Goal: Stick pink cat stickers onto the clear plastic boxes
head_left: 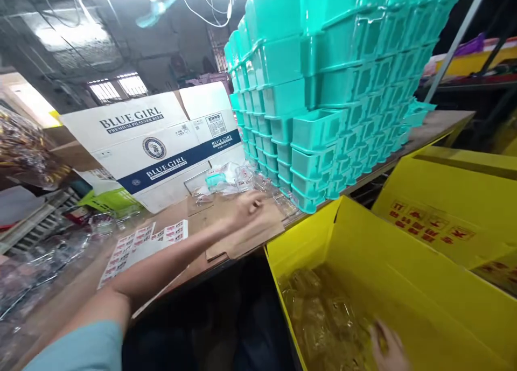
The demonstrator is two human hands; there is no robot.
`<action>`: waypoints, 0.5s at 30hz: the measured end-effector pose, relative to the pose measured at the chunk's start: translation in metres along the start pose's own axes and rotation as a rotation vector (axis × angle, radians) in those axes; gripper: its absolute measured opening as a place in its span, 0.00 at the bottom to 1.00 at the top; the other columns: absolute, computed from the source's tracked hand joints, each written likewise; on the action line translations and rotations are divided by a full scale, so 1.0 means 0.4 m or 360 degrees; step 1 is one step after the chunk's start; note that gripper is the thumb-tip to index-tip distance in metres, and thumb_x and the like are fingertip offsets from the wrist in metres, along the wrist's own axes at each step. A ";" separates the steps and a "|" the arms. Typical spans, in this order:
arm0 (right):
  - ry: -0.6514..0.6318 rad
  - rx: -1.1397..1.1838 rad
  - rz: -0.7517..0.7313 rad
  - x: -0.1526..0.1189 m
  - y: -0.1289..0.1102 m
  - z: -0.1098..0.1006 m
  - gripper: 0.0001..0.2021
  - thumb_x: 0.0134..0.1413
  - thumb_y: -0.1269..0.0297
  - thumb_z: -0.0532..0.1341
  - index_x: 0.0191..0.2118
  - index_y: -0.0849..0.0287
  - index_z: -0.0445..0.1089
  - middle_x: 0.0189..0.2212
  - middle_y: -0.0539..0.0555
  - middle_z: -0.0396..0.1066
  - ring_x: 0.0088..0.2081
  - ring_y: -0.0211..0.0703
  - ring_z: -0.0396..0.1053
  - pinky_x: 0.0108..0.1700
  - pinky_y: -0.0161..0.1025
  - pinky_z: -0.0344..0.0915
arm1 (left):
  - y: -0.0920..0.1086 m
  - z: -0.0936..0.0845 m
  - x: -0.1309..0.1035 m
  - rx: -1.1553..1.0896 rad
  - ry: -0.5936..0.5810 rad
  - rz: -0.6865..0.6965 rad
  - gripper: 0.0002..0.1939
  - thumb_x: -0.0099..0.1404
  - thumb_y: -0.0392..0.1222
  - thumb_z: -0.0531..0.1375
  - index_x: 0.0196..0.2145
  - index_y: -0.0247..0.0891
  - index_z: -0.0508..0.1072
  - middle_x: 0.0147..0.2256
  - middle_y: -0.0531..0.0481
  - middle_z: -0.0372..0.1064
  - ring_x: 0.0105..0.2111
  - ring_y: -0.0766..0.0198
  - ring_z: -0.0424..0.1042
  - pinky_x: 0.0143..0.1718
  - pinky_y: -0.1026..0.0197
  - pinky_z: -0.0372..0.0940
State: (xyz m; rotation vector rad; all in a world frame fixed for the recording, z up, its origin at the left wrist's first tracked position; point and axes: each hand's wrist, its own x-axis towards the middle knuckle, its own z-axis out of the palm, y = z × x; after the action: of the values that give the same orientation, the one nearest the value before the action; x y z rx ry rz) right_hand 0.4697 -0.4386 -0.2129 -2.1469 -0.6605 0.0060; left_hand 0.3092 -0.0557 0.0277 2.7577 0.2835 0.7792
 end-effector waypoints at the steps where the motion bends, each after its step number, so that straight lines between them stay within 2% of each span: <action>1: 0.0075 0.0007 -0.0138 0.063 -0.045 0.024 0.16 0.62 0.50 0.52 0.48 0.47 0.72 0.43 0.59 0.74 0.37 0.56 0.77 0.25 0.48 0.72 | -0.064 -0.033 0.008 0.0169 0.0078 -0.0047 0.17 0.68 0.37 0.52 0.53 0.37 0.69 0.45 0.42 0.70 0.42 0.61 0.73 0.44 0.57 0.70; 3: 0.0090 0.0058 -0.0586 0.186 -0.191 0.059 0.15 0.63 0.56 0.54 0.51 0.51 0.70 0.46 0.58 0.74 0.43 0.53 0.75 0.41 0.48 0.75 | -0.164 -0.066 0.036 0.0258 0.0124 -0.0069 0.18 0.65 0.37 0.54 0.53 0.36 0.68 0.47 0.40 0.67 0.46 0.57 0.71 0.48 0.51 0.68; 4: 0.0032 0.0088 -0.0826 0.243 -0.285 0.075 0.15 0.64 0.60 0.53 0.53 0.52 0.69 0.47 0.58 0.74 0.46 0.51 0.74 0.48 0.47 0.72 | -0.200 -0.067 0.056 0.0274 0.0098 -0.0050 0.21 0.64 0.38 0.56 0.55 0.35 0.67 0.49 0.38 0.66 0.49 0.55 0.69 0.51 0.49 0.66; 6: -0.0127 -0.0041 -0.1237 0.340 -0.484 0.117 0.15 0.65 0.66 0.51 0.53 0.56 0.68 0.46 0.59 0.74 0.49 0.49 0.71 0.55 0.47 0.67 | -0.242 -0.044 0.108 0.0258 0.0014 0.0023 0.28 0.60 0.40 0.60 0.58 0.35 0.64 0.55 0.35 0.62 0.55 0.50 0.64 0.56 0.45 0.62; 7: -0.0211 -0.0241 -0.1279 0.378 -0.574 0.144 0.16 0.65 0.68 0.51 0.54 0.59 0.68 0.47 0.62 0.73 0.51 0.51 0.69 0.56 0.48 0.66 | -0.251 -0.026 0.137 0.0265 -0.0054 0.0070 0.32 0.58 0.40 0.61 0.60 0.35 0.62 0.58 0.35 0.60 0.59 0.47 0.60 0.59 0.44 0.59; 8: -0.0276 -0.0474 -0.1219 0.408 -0.649 0.175 0.18 0.64 0.70 0.50 0.56 0.61 0.67 0.47 0.64 0.73 0.51 0.54 0.68 0.55 0.49 0.65 | -0.256 -0.005 0.167 0.0310 -0.0149 0.0119 0.37 0.55 0.39 0.63 0.62 0.36 0.60 0.61 0.35 0.57 0.62 0.44 0.55 0.61 0.42 0.54; 9: -0.0277 -0.0552 -0.1169 0.431 -0.706 0.206 0.19 0.63 0.72 0.50 0.58 0.65 0.65 0.44 0.68 0.73 0.49 0.57 0.69 0.53 0.53 0.65 | -0.257 0.014 0.195 0.0403 -0.0266 0.0170 0.39 0.54 0.38 0.64 0.63 0.37 0.58 0.62 0.37 0.56 0.64 0.42 0.51 0.63 0.40 0.49; 11: -0.0318 -0.0660 -0.1115 0.454 -0.761 0.259 0.22 0.61 0.78 0.48 0.59 0.68 0.64 0.39 0.69 0.74 0.46 0.58 0.70 0.53 0.56 0.63 | -0.254 0.044 0.240 0.0652 -0.0493 0.0263 0.39 0.53 0.35 0.63 0.63 0.38 0.58 0.61 0.38 0.58 0.65 0.41 0.49 0.65 0.36 0.40; 13: -0.0373 -0.0671 -0.1124 0.452 -0.758 0.283 0.25 0.60 0.79 0.48 0.61 0.65 0.63 0.38 0.67 0.75 0.45 0.57 0.71 0.55 0.56 0.60 | -0.251 0.054 0.263 0.0836 -0.0615 0.0339 0.31 0.57 0.32 0.59 0.59 0.36 0.62 0.56 0.37 0.63 0.62 0.44 0.56 0.66 0.37 0.35; 15: -0.0402 -0.0667 -0.1100 0.437 -0.733 0.273 0.24 0.62 0.75 0.48 0.63 0.62 0.61 0.39 0.64 0.76 0.44 0.55 0.72 0.55 0.52 0.61 | -0.248 0.048 0.260 0.0851 -0.0593 0.0383 0.23 0.60 0.31 0.56 0.54 0.35 0.66 0.52 0.36 0.65 0.56 0.47 0.63 0.66 0.39 0.38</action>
State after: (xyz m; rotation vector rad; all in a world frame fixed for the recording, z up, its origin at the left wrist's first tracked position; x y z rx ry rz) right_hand 0.4609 -0.1348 -0.0227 -2.2072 -1.6433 -0.2570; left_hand 0.3951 0.0612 0.0324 3.4127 0.0912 0.2379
